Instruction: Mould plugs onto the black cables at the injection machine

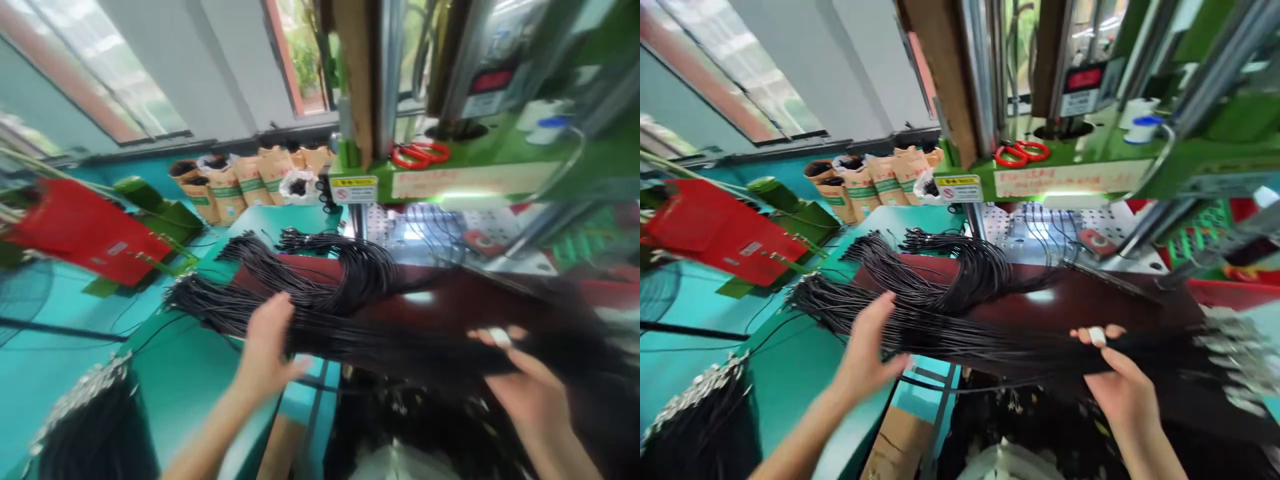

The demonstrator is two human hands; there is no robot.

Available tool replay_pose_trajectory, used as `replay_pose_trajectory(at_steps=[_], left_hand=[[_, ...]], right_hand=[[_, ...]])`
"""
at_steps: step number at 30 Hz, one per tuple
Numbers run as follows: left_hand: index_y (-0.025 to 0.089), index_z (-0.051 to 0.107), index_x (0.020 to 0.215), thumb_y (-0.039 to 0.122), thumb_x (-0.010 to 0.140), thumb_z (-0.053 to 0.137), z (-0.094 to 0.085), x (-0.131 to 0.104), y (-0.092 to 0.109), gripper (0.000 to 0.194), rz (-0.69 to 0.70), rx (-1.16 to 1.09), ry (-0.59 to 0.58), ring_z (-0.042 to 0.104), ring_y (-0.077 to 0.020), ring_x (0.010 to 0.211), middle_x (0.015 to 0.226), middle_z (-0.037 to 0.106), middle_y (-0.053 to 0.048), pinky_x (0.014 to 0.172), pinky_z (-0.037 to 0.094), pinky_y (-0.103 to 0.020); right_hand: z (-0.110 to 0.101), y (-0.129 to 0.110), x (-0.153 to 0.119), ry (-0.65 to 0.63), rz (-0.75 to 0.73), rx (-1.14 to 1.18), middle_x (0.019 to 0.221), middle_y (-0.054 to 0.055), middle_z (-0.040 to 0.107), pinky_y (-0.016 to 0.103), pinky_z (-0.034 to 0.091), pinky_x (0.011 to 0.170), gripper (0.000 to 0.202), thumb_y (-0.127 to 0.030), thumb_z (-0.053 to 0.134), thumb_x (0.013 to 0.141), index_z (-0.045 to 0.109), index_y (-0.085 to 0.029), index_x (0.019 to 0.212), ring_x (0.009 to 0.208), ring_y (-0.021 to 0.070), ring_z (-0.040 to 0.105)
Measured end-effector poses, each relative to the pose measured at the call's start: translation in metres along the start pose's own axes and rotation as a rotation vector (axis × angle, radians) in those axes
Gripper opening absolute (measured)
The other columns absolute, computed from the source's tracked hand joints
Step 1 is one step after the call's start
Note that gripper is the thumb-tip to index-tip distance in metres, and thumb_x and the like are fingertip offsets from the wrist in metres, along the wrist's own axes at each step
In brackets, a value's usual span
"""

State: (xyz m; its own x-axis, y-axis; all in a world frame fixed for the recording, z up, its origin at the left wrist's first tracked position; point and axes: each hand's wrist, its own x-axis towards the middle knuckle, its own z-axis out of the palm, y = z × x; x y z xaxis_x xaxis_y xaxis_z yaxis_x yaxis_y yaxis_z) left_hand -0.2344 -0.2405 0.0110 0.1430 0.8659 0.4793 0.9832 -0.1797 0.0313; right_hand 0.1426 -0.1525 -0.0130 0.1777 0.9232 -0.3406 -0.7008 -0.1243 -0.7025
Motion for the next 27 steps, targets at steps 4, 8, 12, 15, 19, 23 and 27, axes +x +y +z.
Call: replay_pose_trajectory(at_steps=[4,8,12,15,19,23,27], left_hand=[[0.029,0.047,0.12,0.055,0.07,0.057,0.054,-0.031,0.125,0.057,0.359,-0.036,-0.057,0.035,-0.0296,0.125,0.128,0.049,-0.009,0.106,0.012,-0.055],[0.024,0.049,0.116,0.019,0.076,0.058,0.079,-0.04,0.126,0.041,0.244,0.045,0.143,0.045,-0.0247,0.116,0.113,0.059,-0.011,0.103,0.023,-0.051],[0.023,0.047,0.117,0.019,0.073,0.063,0.052,-0.015,0.086,0.046,0.321,0.147,0.163,0.049,-0.0274,0.109,0.112,0.056,-0.014,0.089,0.04,-0.042],[0.023,0.046,0.12,0.029,0.072,0.066,0.035,0.017,0.068,0.052,0.384,0.217,0.146,0.049,-0.0294,0.108,0.114,0.055,-0.015,0.085,0.041,-0.041],[0.021,0.043,0.126,0.03,0.075,0.061,0.042,0.056,0.072,0.055,0.449,0.263,-0.013,0.047,-0.0295,0.112,0.125,0.052,-0.013,0.089,0.036,-0.042],[0.025,0.052,0.12,0.021,0.074,0.057,0.06,0.067,0.092,0.047,0.446,0.281,-0.129,0.053,-0.0269,0.105,0.122,0.055,-0.008,0.086,0.037,-0.04],[0.022,0.056,0.114,0.028,0.075,0.058,0.069,0.069,0.104,0.04,0.532,0.23,-0.206,0.056,-0.0249,0.097,0.111,0.061,-0.009,0.081,0.041,-0.036]], right_hand=[[0.002,-0.006,-0.004,-0.22,0.068,0.135,0.069,-0.005,0.055,0.038,0.039,0.095,0.024,-0.011,0.063,0.057,0.06,-0.027,0.074,0.076,0.0129,0.056],[0.026,-0.022,-0.013,-0.273,0.12,0.187,0.072,-0.005,0.058,0.039,0.043,0.091,0.02,-0.01,0.062,0.061,0.06,-0.025,0.074,0.078,0.0129,0.057],[0.045,-0.037,-0.024,-0.366,0.161,0.288,0.072,-0.004,0.059,0.039,0.045,0.086,0.021,-0.009,0.062,0.063,0.061,-0.025,0.076,0.078,0.0145,0.057],[0.043,-0.042,-0.026,-0.386,0.198,0.333,0.071,-0.004,0.058,0.037,0.046,0.085,0.021,-0.008,0.064,0.061,0.061,-0.024,0.075,0.078,0.0149,0.057],[0.018,-0.043,-0.019,-0.34,0.203,0.396,0.072,-0.004,0.059,0.038,0.046,0.086,0.02,-0.007,0.065,0.062,0.062,-0.024,0.074,0.079,0.015,0.057],[-0.018,-0.044,-0.01,-0.227,0.216,0.438,0.074,-0.004,0.06,0.038,0.046,0.087,0.02,-0.008,0.068,0.063,0.062,-0.024,0.074,0.079,0.0147,0.059],[-0.04,-0.045,0.002,-0.153,0.264,0.482,0.077,-0.004,0.063,0.034,0.046,0.089,0.019,-0.011,0.07,0.065,0.061,-0.023,0.076,0.083,0.0144,0.061]])
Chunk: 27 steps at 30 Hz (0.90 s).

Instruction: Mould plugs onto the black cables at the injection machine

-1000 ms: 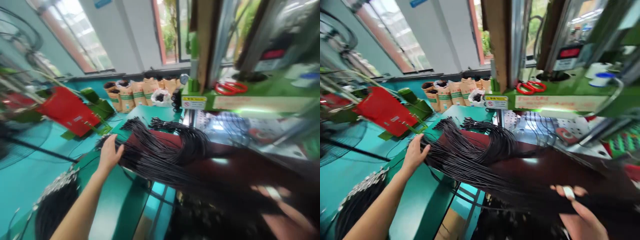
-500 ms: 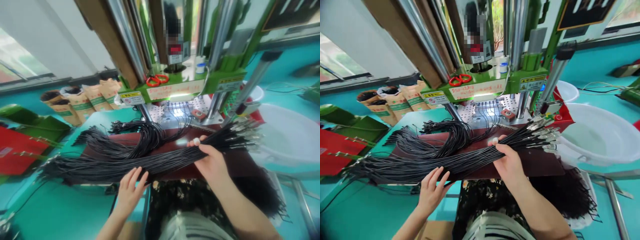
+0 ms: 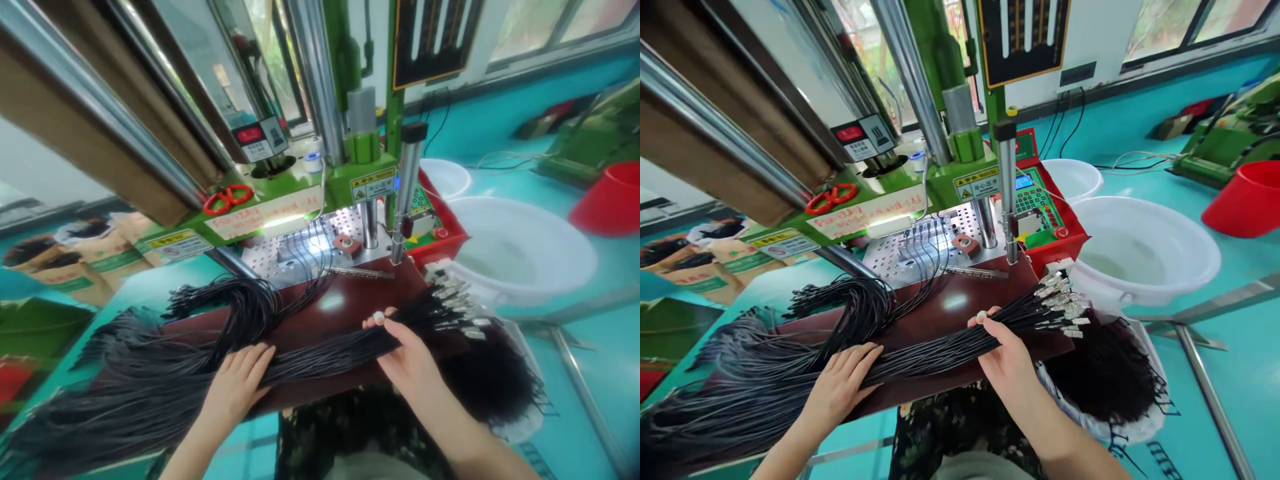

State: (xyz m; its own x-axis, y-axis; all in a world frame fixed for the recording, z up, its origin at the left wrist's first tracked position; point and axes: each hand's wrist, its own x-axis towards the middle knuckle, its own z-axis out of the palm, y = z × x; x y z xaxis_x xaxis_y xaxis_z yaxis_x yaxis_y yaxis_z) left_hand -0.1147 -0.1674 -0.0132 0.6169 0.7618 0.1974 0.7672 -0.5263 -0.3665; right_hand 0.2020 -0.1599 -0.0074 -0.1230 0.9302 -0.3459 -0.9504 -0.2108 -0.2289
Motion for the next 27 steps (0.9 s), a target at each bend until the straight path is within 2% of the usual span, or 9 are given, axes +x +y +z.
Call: replay_pose_trajectory(at_steps=[5,9,10,11,13,16,18,21,27], left_hand=[[0.022,0.056,0.113,0.046,0.075,0.056,0.004,0.011,-0.006,0.045,0.031,-0.071,-0.066,0.058,-0.0233,0.092,0.106,0.062,-0.009,0.078,0.045,-0.033],[0.021,0.054,0.115,0.049,0.075,0.056,0.006,0.013,-0.007,0.049,0.021,-0.091,-0.089,0.057,-0.0234,0.093,0.107,0.061,-0.01,0.08,0.045,-0.033],[0.021,0.054,0.115,0.049,0.075,0.055,0.006,0.013,-0.006,0.049,0.017,-0.097,-0.094,0.057,-0.0235,0.094,0.107,0.06,-0.01,0.081,0.045,-0.033],[0.021,0.054,0.116,0.05,0.076,0.054,0.006,0.013,-0.005,0.049,0.009,-0.103,-0.099,0.057,-0.0235,0.094,0.108,0.06,-0.01,0.082,0.045,-0.033],[0.02,0.053,0.116,0.051,0.076,0.053,0.005,0.014,-0.003,0.051,-0.005,-0.115,-0.108,0.056,-0.0238,0.096,0.109,0.059,-0.01,0.083,0.044,-0.034],[0.02,0.052,0.117,0.054,0.077,0.05,0.002,0.014,-0.001,0.054,-0.013,-0.137,-0.104,0.055,-0.0242,0.097,0.11,0.058,-0.01,0.083,0.044,-0.035],[0.02,0.051,0.119,0.051,0.079,0.047,0.001,0.013,0.001,0.05,-0.022,-0.142,-0.097,0.055,-0.0236,0.097,0.111,0.058,-0.01,0.082,0.044,-0.035],[0.02,0.053,0.115,0.047,0.084,0.042,-0.001,0.014,0.004,0.042,-0.068,-0.144,-0.105,0.056,-0.0216,0.094,0.108,0.059,-0.009,0.079,0.044,-0.033],[0.018,0.057,0.08,0.044,0.09,0.027,-0.008,0.051,0.004,0.041,-0.418,-0.092,-0.267,0.061,-0.02,0.066,0.078,0.062,-0.006,0.053,0.038,-0.027]], right_hand=[[-0.022,-0.027,-0.007,0.025,0.118,-0.178,0.085,0.003,0.067,0.033,0.049,0.084,0.014,-0.027,0.066,0.073,0.062,-0.018,0.082,0.088,0.0179,0.063],[-0.028,-0.065,-0.046,-0.17,0.339,-0.807,0.075,0.005,0.068,0.034,0.051,0.067,0.016,-0.026,0.058,0.079,0.061,-0.017,0.091,0.07,0.0201,0.066],[-0.024,-0.074,-0.055,-0.235,0.315,-1.029,0.071,0.005,0.068,0.033,0.051,0.063,0.016,-0.026,0.055,0.081,0.062,-0.017,0.091,0.065,0.0198,0.065],[-0.017,-0.08,-0.059,-0.298,0.212,-1.249,0.072,0.005,0.068,0.033,0.05,0.062,0.017,-0.027,0.053,0.082,0.063,-0.018,0.092,0.064,0.02,0.065],[0.0,-0.083,-0.057,-0.408,-0.22,-1.612,0.088,0.007,0.069,0.036,0.049,0.075,0.021,-0.027,0.05,0.084,0.064,-0.02,0.098,0.082,0.0222,0.064],[0.018,-0.068,-0.026,-0.588,-0.813,-1.956,0.127,0.007,0.052,0.042,0.029,0.102,0.037,-0.027,0.05,0.084,0.054,-0.024,0.121,0.121,0.024,0.041],[0.017,-0.052,-0.003,-0.699,-0.928,-2.16,0.135,0.008,0.043,0.046,0.022,0.105,0.045,-0.032,0.051,0.084,0.048,-0.023,0.127,0.128,0.0254,0.03],[-0.003,-0.036,0.014,-0.73,-0.952,-2.401,0.134,0.011,0.045,0.048,0.026,0.102,0.052,-0.041,0.052,0.082,0.044,-0.022,0.13,0.125,0.0275,0.035],[-0.032,-0.031,0.004,-0.409,-1.071,-2.669,0.137,0.014,0.039,0.052,0.022,0.101,0.06,-0.049,0.047,0.083,0.039,-0.02,0.134,0.128,0.0332,0.026]])
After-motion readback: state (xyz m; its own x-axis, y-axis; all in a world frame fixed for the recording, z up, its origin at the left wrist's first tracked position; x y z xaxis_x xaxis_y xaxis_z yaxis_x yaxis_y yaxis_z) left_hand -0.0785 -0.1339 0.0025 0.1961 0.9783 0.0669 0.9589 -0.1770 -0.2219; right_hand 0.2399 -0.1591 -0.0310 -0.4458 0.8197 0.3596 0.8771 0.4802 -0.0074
